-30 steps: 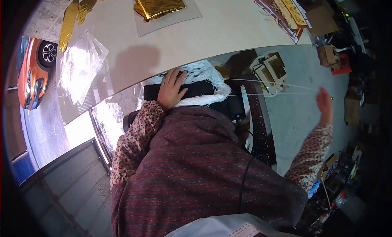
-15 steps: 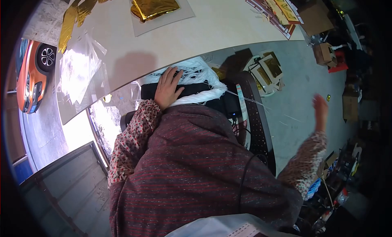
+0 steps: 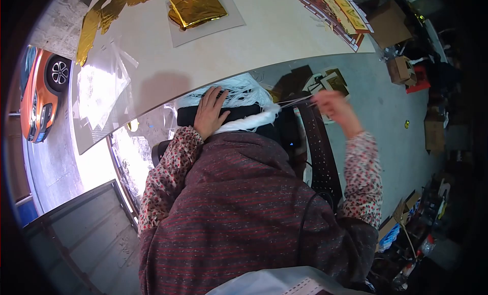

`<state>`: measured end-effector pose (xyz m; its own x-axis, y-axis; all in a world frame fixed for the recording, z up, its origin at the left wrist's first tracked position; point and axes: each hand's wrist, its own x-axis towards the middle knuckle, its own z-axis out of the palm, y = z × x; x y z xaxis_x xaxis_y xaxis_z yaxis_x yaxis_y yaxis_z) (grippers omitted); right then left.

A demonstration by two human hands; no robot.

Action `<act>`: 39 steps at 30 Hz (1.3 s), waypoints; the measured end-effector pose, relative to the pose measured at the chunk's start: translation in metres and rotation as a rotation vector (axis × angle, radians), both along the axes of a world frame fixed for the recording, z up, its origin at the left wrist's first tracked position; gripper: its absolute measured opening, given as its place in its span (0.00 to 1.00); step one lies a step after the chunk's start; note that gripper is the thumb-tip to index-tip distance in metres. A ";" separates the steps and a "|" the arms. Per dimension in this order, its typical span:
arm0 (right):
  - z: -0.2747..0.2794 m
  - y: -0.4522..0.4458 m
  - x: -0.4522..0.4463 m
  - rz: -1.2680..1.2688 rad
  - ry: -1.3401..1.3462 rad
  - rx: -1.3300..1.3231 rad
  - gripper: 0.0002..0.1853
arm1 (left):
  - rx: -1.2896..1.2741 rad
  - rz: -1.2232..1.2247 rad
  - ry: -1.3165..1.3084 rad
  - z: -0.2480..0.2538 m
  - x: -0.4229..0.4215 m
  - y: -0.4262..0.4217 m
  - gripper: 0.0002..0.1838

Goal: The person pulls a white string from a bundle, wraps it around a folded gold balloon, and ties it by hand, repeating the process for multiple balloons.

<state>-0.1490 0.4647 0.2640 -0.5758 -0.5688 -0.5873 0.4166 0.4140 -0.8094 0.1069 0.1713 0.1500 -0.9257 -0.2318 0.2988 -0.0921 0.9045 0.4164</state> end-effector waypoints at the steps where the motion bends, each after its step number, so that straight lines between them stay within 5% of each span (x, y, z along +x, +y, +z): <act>1: 0.019 0.028 -0.022 -0.125 0.070 -0.154 0.05 | 0.005 0.003 -0.004 0.001 0.000 0.001 0.36; 4: 0.051 0.152 -0.111 -0.444 0.132 -0.577 0.06 | -0.004 -0.003 0.005 0.000 0.002 0.001 0.35; 5: 0.085 0.177 -0.109 -0.761 0.260 -0.533 0.08 | -0.004 -0.006 0.010 0.000 0.002 0.001 0.35; 8: 0.129 0.342 -0.178 -0.793 0.371 -0.654 0.15 | 0.000 -0.015 0.038 0.000 0.003 0.001 0.34; 10: 0.166 0.362 -0.168 -0.905 0.463 -0.577 0.17 | 0.011 -0.013 0.075 0.004 0.003 0.003 0.32; 14: 0.222 0.263 -0.108 -0.685 0.540 -0.299 0.17 | 0.113 -0.178 0.268 0.040 -0.005 0.025 0.28; 19: 0.256 0.071 0.008 0.099 0.800 0.023 0.15 | 0.362 -0.372 0.416 0.176 -0.023 0.061 0.31; 23: 0.266 -0.026 0.071 0.449 0.601 -0.284 0.10 | 0.653 -0.621 0.621 0.262 -0.052 0.054 0.36; 26: 0.268 -0.083 0.107 0.539 0.479 -0.438 0.10 | 1.144 -0.852 0.461 0.287 -0.050 0.048 0.39; 29: 0.263 -0.121 0.099 0.544 0.398 -0.597 0.10 | 1.051 -0.598 0.191 0.279 -0.026 0.031 0.26; 33: 0.263 -0.154 0.086 0.491 0.390 -0.656 0.10 | 1.138 -0.157 0.232 0.249 0.069 -0.010 0.15; 35: 0.259 -0.169 0.095 0.493 0.405 -0.604 0.09 | 0.967 -0.205 0.446 0.219 0.116 -0.041 0.14; 37: 0.252 -0.184 0.113 0.557 0.412 -0.549 0.09 | 1.025 0.165 0.144 0.235 0.175 -0.053 0.13; 39: 0.239 -0.206 0.132 0.726 0.442 -0.545 0.09 | 0.491 0.294 -0.257 0.249 0.211 -0.067 0.14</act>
<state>-0.0171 0.2585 0.5033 -0.0865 -0.9955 0.0400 -0.1727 -0.0246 -0.9847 0.3182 0.1041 0.3995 -0.8302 -0.5418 -0.1311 -0.4607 0.5345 0.7086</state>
